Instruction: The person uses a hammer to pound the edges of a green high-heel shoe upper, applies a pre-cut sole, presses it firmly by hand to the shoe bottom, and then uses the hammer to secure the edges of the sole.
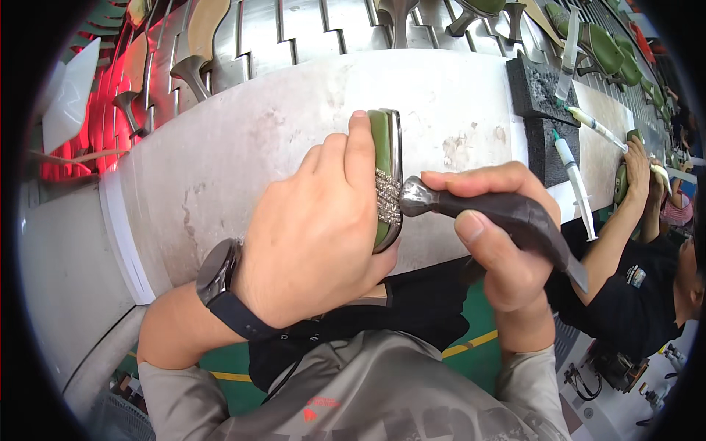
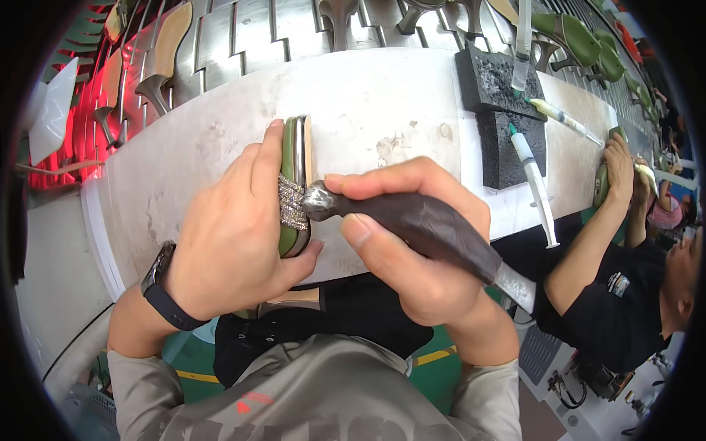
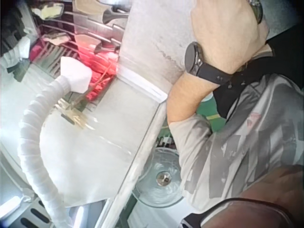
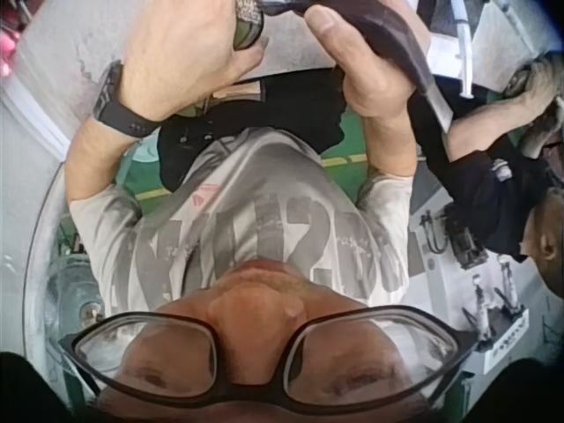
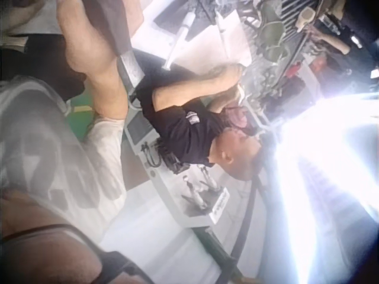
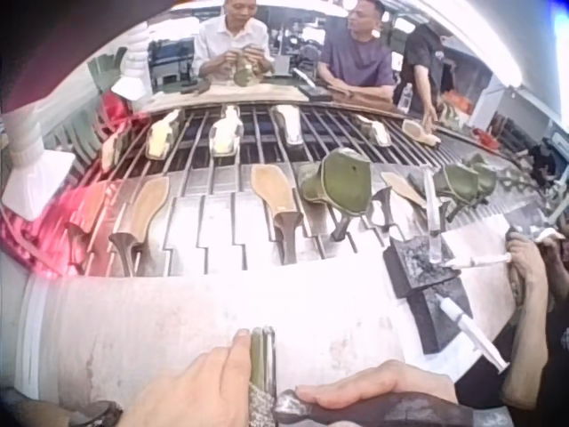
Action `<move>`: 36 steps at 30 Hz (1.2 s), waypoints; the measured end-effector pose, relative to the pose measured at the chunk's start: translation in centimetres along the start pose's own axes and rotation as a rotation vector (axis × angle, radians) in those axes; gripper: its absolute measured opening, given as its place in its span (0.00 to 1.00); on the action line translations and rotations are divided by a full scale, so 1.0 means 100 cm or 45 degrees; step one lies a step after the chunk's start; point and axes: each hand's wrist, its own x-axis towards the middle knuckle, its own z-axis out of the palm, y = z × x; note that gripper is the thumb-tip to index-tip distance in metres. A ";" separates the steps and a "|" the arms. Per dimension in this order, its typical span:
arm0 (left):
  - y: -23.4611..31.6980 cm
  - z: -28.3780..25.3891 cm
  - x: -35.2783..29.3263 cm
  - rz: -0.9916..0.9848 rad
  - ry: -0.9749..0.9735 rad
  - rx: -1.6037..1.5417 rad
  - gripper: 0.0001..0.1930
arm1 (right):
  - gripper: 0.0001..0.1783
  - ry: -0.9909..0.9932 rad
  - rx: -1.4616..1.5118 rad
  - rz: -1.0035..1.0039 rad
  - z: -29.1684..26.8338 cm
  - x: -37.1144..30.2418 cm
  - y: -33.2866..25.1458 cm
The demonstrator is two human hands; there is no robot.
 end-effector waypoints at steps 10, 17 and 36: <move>-0.002 -0.004 -0.003 0.042 0.037 0.051 0.56 | 0.10 0.216 0.032 -0.232 0.011 0.074 0.007; -0.019 -0.054 -0.010 0.303 0.514 -0.107 0.63 | 0.09 0.333 0.206 0.052 -0.009 0.076 0.041; 0.031 -0.036 -0.023 0.601 0.747 -0.461 0.32 | 0.23 -0.178 -0.405 -0.655 0.034 -0.042 -0.107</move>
